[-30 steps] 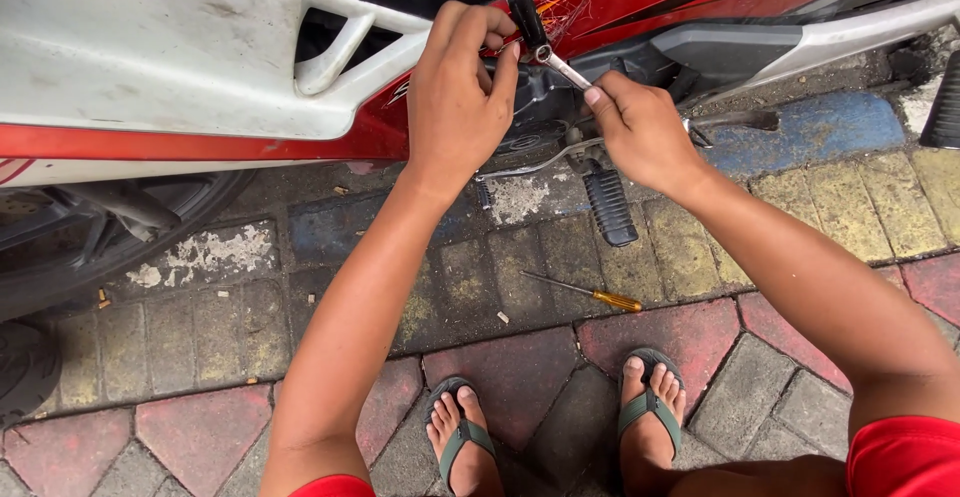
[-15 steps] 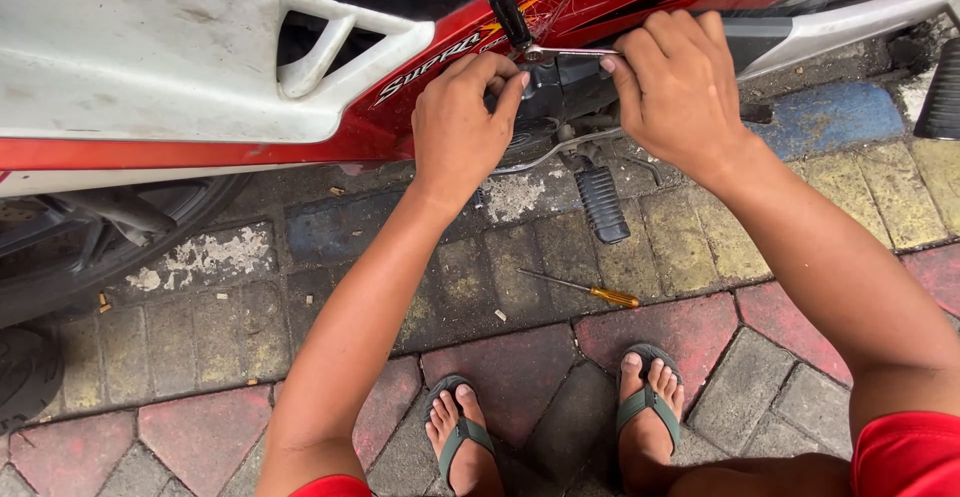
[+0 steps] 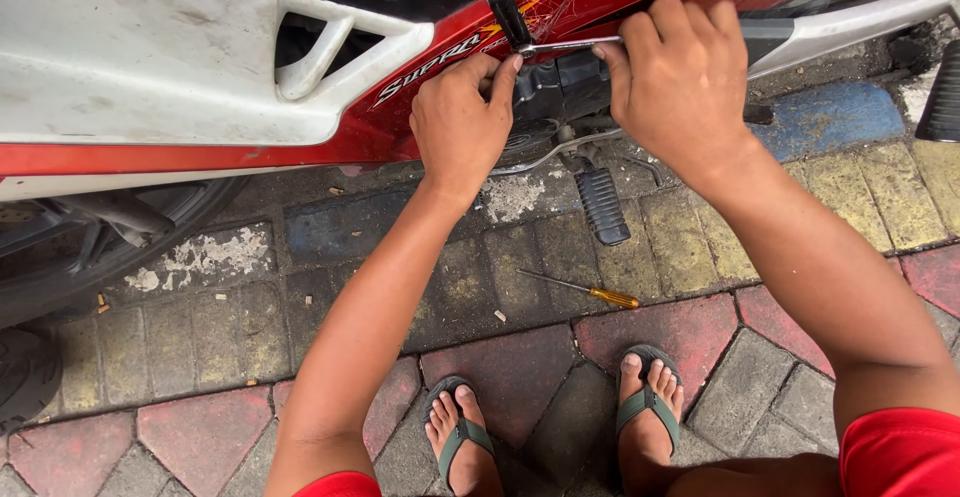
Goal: The person uses a wrench to tighten a bolt on the side of a red motorcycle. They then open the seat to access the storage compartment and continue using the wrench on a bolt located near the seat hinge.
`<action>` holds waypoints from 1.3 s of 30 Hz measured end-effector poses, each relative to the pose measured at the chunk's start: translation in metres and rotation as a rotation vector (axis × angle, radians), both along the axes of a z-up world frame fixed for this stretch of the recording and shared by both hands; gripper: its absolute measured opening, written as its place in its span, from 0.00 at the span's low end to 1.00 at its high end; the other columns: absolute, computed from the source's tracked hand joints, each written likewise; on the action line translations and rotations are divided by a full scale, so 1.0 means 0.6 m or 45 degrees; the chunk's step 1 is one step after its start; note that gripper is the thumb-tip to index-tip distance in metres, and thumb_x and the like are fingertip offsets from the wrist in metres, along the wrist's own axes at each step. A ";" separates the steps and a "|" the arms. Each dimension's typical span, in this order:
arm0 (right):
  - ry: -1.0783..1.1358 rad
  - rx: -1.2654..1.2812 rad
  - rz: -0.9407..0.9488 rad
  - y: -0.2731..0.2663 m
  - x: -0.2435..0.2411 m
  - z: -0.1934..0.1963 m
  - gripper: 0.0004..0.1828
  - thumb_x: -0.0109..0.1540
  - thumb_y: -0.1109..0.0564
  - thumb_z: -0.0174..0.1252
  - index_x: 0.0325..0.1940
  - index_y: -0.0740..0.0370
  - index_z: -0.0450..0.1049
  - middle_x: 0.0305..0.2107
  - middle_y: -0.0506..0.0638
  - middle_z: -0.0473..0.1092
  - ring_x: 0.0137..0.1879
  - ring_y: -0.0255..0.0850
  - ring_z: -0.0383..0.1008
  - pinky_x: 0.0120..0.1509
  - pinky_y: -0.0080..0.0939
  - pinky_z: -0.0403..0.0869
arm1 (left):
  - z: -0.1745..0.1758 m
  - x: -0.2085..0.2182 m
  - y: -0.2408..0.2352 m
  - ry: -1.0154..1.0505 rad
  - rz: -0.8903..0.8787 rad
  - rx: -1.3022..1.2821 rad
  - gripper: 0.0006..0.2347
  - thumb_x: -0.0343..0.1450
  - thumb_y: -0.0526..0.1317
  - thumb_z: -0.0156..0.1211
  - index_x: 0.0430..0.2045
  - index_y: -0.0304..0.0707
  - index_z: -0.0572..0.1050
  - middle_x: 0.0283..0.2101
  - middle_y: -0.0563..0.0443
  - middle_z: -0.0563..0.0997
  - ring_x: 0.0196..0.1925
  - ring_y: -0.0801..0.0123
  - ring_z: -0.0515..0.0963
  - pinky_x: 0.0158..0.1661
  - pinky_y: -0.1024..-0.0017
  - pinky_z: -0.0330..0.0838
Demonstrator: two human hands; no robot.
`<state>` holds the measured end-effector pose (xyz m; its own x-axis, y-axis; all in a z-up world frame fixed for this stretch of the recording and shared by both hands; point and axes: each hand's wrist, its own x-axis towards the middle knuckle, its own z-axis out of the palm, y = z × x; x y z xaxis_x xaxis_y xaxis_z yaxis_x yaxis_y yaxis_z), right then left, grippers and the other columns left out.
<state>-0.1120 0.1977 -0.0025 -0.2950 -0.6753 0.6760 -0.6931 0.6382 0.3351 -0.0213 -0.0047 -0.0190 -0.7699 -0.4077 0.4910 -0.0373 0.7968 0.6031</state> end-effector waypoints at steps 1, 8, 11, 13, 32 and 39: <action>-0.001 0.001 0.001 -0.003 -0.001 -0.018 0.10 0.66 0.54 0.73 0.40 0.58 0.79 0.34 0.48 0.70 0.34 0.39 0.70 0.51 0.38 0.66 | -0.001 -0.001 0.001 -0.001 0.001 0.001 0.13 0.71 0.44 0.61 0.17 0.38 0.80 0.14 0.57 0.78 0.10 0.70 0.71 0.15 0.70 0.65; -1.340 -0.292 0.143 -0.038 0.032 -0.065 0.12 0.73 0.63 0.50 0.38 0.71 0.74 0.20 0.57 0.73 0.18 0.47 0.70 0.24 0.46 0.70 | 0.001 0.001 0.011 0.141 0.003 -0.085 0.13 0.72 0.41 0.61 0.17 0.36 0.76 0.16 0.55 0.76 0.11 0.67 0.68 0.17 0.66 0.61; -1.320 -0.445 0.251 -0.028 0.039 -0.092 0.08 0.72 0.64 0.50 0.41 0.69 0.72 0.21 0.55 0.72 0.23 0.48 0.70 0.30 0.48 0.68 | -0.002 0.008 0.014 0.164 -0.056 -0.039 0.08 0.71 0.39 0.62 0.23 0.37 0.77 0.19 0.56 0.77 0.15 0.70 0.71 0.19 0.69 0.63; -1.216 -0.494 0.317 -0.015 0.029 -0.116 0.06 0.71 0.66 0.51 0.41 0.70 0.71 0.24 0.57 0.72 0.26 0.50 0.70 0.33 0.49 0.67 | -0.001 0.012 0.015 0.158 -0.080 -0.013 0.04 0.70 0.39 0.63 0.29 0.38 0.80 0.22 0.56 0.80 0.18 0.71 0.76 0.21 0.71 0.67; -1.093 -0.464 0.471 0.037 0.016 -0.135 0.03 0.69 0.68 0.55 0.41 0.71 0.74 0.27 0.54 0.70 0.29 0.46 0.61 0.43 0.44 0.62 | -0.081 0.011 0.016 0.366 -0.123 -0.477 0.22 0.70 0.31 0.71 0.59 0.32 0.73 0.31 0.55 0.80 0.18 0.79 0.68 0.18 0.77 0.60; -1.215 -0.679 0.535 0.035 -0.004 -0.157 0.10 0.75 0.64 0.53 0.40 0.65 0.77 0.18 0.54 0.66 0.27 0.51 0.68 0.42 0.45 0.68 | -0.097 -0.009 -0.010 0.487 0.064 -1.109 0.18 0.75 0.43 0.56 0.59 0.38 0.74 0.31 0.59 0.77 0.20 0.78 0.75 0.20 0.83 0.70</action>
<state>-0.1143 0.2188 -0.0965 -0.6567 -0.5381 0.5284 -0.7090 0.2016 -0.6758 -0.0268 -0.0109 -0.0773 -0.4857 0.1921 0.8527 -0.0073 0.9746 -0.2238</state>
